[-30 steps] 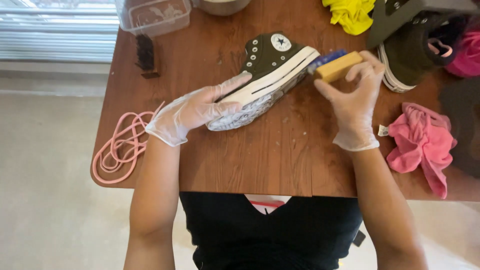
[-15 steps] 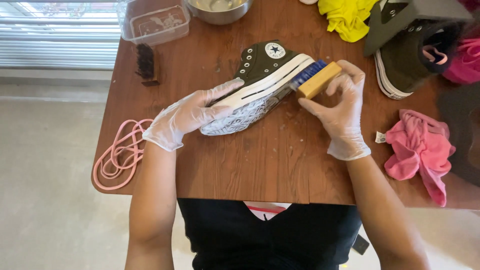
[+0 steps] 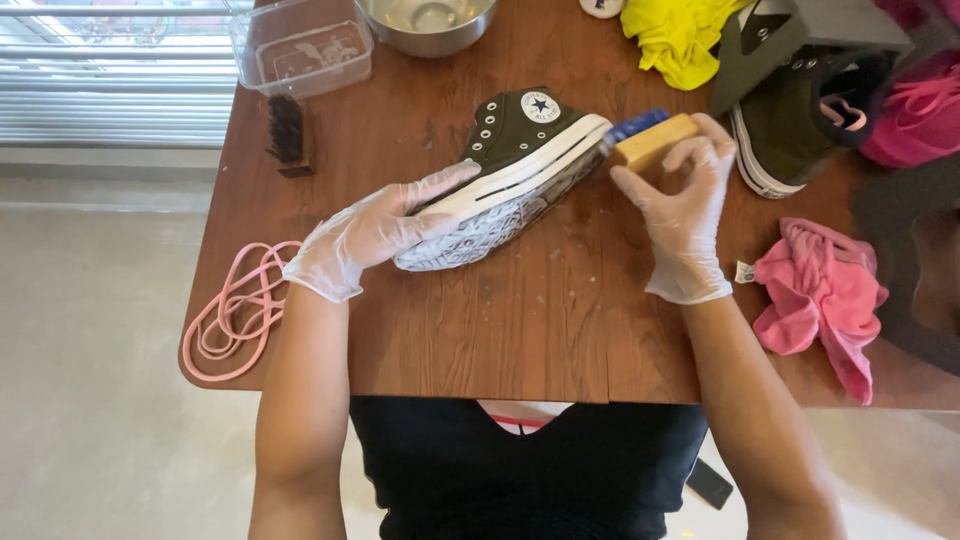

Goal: The person cleans a black high-top sneaker using a yellow sponge with a blue abrasive side. They scrub the white rubber toe cap, the side panels, and the midsole while wearing transparent gloves. The shoe is rotated to access different areas, and the person occasionally dips the sponge into a metal bowl of water.

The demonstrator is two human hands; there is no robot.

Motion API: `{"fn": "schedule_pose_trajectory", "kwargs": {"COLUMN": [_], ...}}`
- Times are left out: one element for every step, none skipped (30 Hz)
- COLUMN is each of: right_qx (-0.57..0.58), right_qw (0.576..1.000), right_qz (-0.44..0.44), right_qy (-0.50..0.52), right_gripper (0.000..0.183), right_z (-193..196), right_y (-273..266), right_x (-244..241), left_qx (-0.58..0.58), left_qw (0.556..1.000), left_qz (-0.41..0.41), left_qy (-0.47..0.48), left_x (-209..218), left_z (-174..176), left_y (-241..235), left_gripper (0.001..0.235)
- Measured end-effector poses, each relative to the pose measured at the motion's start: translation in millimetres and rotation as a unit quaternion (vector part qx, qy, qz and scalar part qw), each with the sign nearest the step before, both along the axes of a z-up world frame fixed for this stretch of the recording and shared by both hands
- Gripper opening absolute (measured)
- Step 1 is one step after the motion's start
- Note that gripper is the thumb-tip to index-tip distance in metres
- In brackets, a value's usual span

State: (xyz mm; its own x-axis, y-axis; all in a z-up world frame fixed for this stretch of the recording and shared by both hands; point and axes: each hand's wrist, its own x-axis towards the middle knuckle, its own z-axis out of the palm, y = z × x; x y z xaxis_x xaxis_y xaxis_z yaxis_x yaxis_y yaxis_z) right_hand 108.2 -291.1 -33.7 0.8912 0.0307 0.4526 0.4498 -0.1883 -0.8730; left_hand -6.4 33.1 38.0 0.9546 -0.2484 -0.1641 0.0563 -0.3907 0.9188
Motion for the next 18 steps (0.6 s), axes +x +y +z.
{"fn": "schedule_pose_trajectory", "kwargs": {"right_qx": [0.000, 0.011, 0.023, 0.023, 0.031, 0.039, 0.039, 0.044, 0.050, 0.050, 0.039, 0.028, 0.029, 0.037, 0.045, 0.045, 0.046, 0.047], "right_qw": [1.000, 1.000, 0.999, 0.999, 0.999, 0.998, 0.999, 0.999, 0.998, 0.998, 0.999, 0.999, 0.998, 0.999, 0.999, 0.999, 0.999, 0.998], "right_qz": [-0.001, 0.010, 0.021, 0.023, -0.008, -0.039, -0.038, -0.008, 0.023, 0.021, 0.032, 0.045, 0.044, 0.022, -0.001, 0.000, 0.015, 0.028], "right_qy": [0.003, 0.016, 0.029, 0.027, 0.015, 0.000, -0.003, 0.010, 0.022, 0.022, 0.016, 0.012, 0.016, 0.003, -0.010, -0.011, -0.010, -0.007], "right_gripper": [0.063, 0.063, 0.063, 0.063, 0.063, 0.064, 0.064, 0.063, 0.061, 0.061, 0.063, 0.064, 0.064, 0.063, 0.063, 0.063, 0.062, 0.062], "right_z": [1.1, 4.6, 8.4, 0.9, -6.7, -13.4, -11.9, -12.0, -12.5, -9.5, -6.7, -5.4, -11.6, -16.0, -20.4, -17.4, -14.7, -12.9], "right_y": [1.7, 5.6, 9.8, 5.2, 0.8, -3.8, -1.8, -1.1, -0.6, 1.6, 4.1, 7.7, 1.3, -2.1, -5.4, -1.9, 1.3, 2.4], "right_x": [-8.1, -12.0, -16.3, -9.5, -2.3, 6.8, 5.9, 2.6, -0.3, -3.4, -6.5, -12.5, -9.2, -1.6, 6.1, 3.8, 1.9, -1.6], "left_qx": [0.000, 0.003, 0.005, 0.006, 0.011, 0.016, 0.016, 0.003, -0.011, -0.010, -0.007, -0.003, -0.002, -0.006, -0.009, -0.009, -0.011, -0.015], "left_qw": [1.000, 1.000, 1.000, 1.000, 1.000, 1.000, 1.000, 1.000, 1.000, 1.000, 1.000, 1.000, 1.000, 1.000, 1.000, 1.000, 1.000, 1.000], "left_qz": [-0.001, -0.001, -0.001, 0.001, 0.003, 0.004, 0.005, 0.004, 0.003, 0.002, 0.000, 0.000, 0.000, -0.002, -0.003, -0.002, -0.001, -0.003], "left_qy": [0.003, 0.002, 0.002, 0.001, 0.005, 0.007, 0.004, 0.007, 0.010, 0.010, 0.007, 0.006, 0.010, 0.008, 0.006, 0.005, 0.003, 0.003], "left_x": [-0.6, 1.3, 2.9, 1.1, -0.4, 0.0, 0.2, -0.1, 0.0, -0.1, -0.2, -3.5, -3.3, -1.5, 0.3, -0.2, -0.2, 0.0], "left_z": [-4.7, -7.1, -9.2, -5.8, -2.5, 1.1, 0.1, -2.0, -4.4, -2.6, -1.0, 0.0, -3.5, -4.8, -6.0, -5.7, -5.8, -6.7], "left_y": [0.3, 2.4, 4.7, 2.9, 1.2, -0.5, 0.5, 0.7, 0.7, 1.1, 1.8, 3.2, 1.8, 2.4, 3.1, 4.1, 4.8, 4.2], "left_gripper": [0.061, 0.061, 0.062, 0.062, 0.061, 0.061, 0.061, 0.061, 0.061, 0.061, 0.062, 0.063, 0.063, 0.062, 0.061, 0.061, 0.061, 0.061]}}
